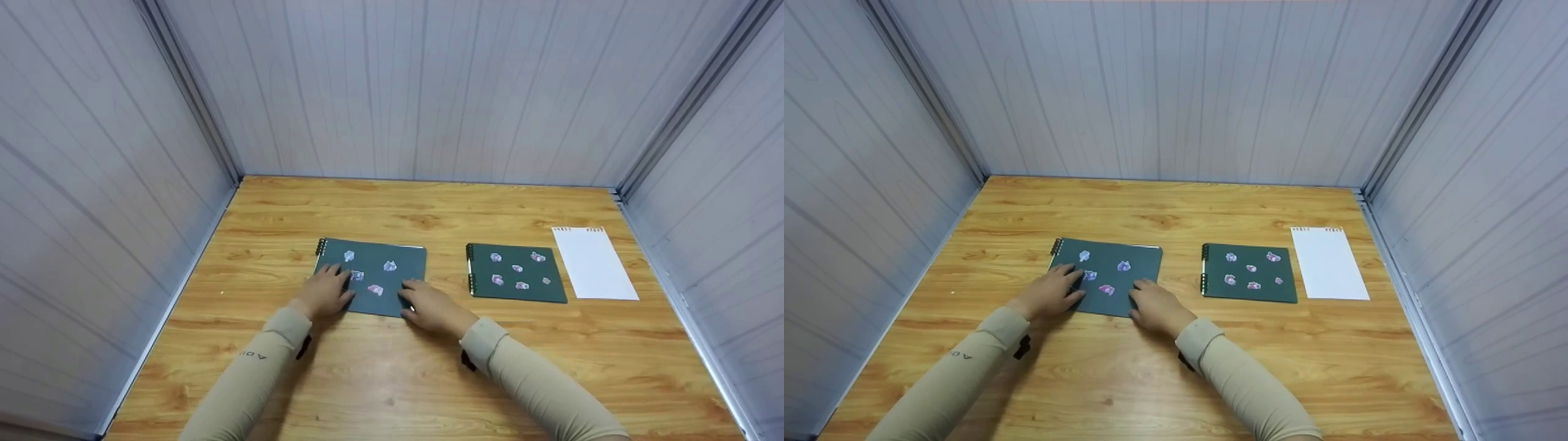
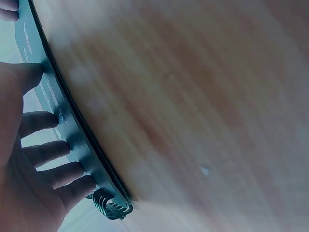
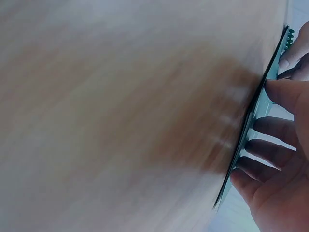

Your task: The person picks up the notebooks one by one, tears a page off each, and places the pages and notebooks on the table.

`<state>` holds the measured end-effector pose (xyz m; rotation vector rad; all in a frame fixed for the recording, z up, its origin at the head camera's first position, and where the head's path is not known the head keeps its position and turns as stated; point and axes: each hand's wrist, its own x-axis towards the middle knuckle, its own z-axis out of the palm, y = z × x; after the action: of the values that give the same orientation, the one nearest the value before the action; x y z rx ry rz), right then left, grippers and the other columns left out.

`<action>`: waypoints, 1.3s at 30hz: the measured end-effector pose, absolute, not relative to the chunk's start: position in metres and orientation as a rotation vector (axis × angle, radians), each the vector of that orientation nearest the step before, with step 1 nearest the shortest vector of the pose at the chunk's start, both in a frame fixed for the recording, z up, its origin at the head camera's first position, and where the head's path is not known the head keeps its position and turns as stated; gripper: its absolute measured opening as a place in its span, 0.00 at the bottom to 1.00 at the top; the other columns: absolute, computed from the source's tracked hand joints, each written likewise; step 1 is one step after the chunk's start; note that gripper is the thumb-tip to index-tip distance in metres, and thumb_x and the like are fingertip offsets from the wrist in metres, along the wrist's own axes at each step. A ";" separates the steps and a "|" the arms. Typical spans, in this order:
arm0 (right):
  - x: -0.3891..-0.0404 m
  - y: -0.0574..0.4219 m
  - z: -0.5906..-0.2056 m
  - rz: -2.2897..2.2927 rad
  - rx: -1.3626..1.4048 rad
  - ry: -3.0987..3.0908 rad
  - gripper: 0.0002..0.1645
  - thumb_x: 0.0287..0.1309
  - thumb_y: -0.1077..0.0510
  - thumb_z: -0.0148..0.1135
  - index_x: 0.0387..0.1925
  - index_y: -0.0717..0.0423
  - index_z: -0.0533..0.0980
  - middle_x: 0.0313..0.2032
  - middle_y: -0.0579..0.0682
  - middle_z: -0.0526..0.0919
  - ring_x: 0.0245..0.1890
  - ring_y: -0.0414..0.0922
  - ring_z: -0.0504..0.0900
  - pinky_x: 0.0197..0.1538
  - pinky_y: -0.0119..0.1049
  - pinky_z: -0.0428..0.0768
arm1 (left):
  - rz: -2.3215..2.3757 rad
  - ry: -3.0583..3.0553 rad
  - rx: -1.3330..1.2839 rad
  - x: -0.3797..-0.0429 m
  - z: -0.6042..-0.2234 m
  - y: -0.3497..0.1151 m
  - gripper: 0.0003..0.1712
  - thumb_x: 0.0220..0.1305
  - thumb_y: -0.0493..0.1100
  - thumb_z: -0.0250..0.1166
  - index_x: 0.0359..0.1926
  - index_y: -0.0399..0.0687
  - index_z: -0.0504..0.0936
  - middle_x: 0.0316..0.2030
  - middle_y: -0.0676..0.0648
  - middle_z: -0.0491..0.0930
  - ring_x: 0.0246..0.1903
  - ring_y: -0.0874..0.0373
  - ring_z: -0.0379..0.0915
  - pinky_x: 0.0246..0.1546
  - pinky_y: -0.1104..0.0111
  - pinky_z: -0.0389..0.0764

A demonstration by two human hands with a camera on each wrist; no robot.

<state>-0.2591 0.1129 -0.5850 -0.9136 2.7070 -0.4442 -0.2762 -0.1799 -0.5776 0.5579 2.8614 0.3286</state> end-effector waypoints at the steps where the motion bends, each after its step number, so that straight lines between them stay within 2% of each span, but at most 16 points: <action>1: -0.259 0.114 -0.585 -0.442 -0.912 2.707 0.32 0.81 0.49 0.61 0.76 0.63 0.73 0.80 0.64 0.69 0.82 0.61 0.66 0.84 0.54 0.64 | 0.330 2.860 0.555 -0.275 -0.576 -0.179 0.35 0.83 0.53 0.60 0.78 0.35 0.71 0.78 0.27 0.67 0.79 0.28 0.60 0.79 0.37 0.66; 10: -0.249 0.134 -0.585 -0.505 -0.971 2.695 0.30 0.77 0.54 0.64 0.72 0.66 0.76 0.77 0.65 0.71 0.80 0.63 0.69 0.82 0.55 0.67 | 0.319 2.841 0.576 -0.257 -0.575 -0.163 0.37 0.82 0.56 0.60 0.77 0.33 0.72 0.76 0.26 0.68 0.77 0.27 0.62 0.79 0.37 0.65; 18: -0.236 0.162 -0.583 -0.554 -0.937 2.671 0.29 0.73 0.55 0.69 0.69 0.65 0.79 0.76 0.64 0.74 0.78 0.62 0.71 0.81 0.58 0.69 | 0.235 2.857 0.687 -0.236 -0.578 -0.143 0.38 0.80 0.59 0.62 0.75 0.33 0.74 0.68 0.26 0.74 0.68 0.29 0.70 0.71 0.38 0.74; 26: -0.223 0.177 -0.581 -0.575 -0.887 2.659 0.28 0.73 0.55 0.69 0.69 0.63 0.80 0.76 0.62 0.74 0.79 0.62 0.71 0.80 0.59 0.69 | 0.192 2.853 0.765 -0.222 -0.577 -0.133 0.39 0.79 0.60 0.63 0.75 0.34 0.74 0.67 0.28 0.77 0.65 0.32 0.74 0.69 0.40 0.78; 32: -0.225 0.177 -0.578 -0.585 -0.881 2.670 0.28 0.74 0.55 0.68 0.68 0.65 0.79 0.74 0.64 0.76 0.76 0.63 0.74 0.78 0.59 0.72 | 0.211 2.857 0.784 -0.226 -0.574 -0.135 0.34 0.80 0.57 0.64 0.72 0.36 0.78 0.65 0.31 0.80 0.63 0.35 0.77 0.67 0.43 0.81; 36: -0.233 0.173 -0.578 -0.566 -0.870 2.740 0.28 0.74 0.54 0.69 0.66 0.67 0.80 0.70 0.66 0.78 0.72 0.64 0.77 0.76 0.60 0.74 | 0.214 2.892 0.786 -0.238 -0.574 -0.140 0.33 0.80 0.56 0.63 0.71 0.33 0.78 0.66 0.30 0.78 0.68 0.33 0.75 0.72 0.42 0.76; 39: -0.243 0.168 -0.577 -0.540 -0.781 2.800 0.29 0.74 0.52 0.69 0.67 0.68 0.79 0.69 0.66 0.79 0.70 0.63 0.78 0.75 0.59 0.76 | 0.185 2.912 0.736 -0.250 -0.575 -0.145 0.38 0.80 0.58 0.63 0.73 0.32 0.75 0.72 0.27 0.73 0.75 0.30 0.67 0.79 0.41 0.67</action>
<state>-0.2425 0.1680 -0.5774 -0.7810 2.8002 -0.5398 -0.2498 -0.1450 -0.5746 0.7361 2.9124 0.1851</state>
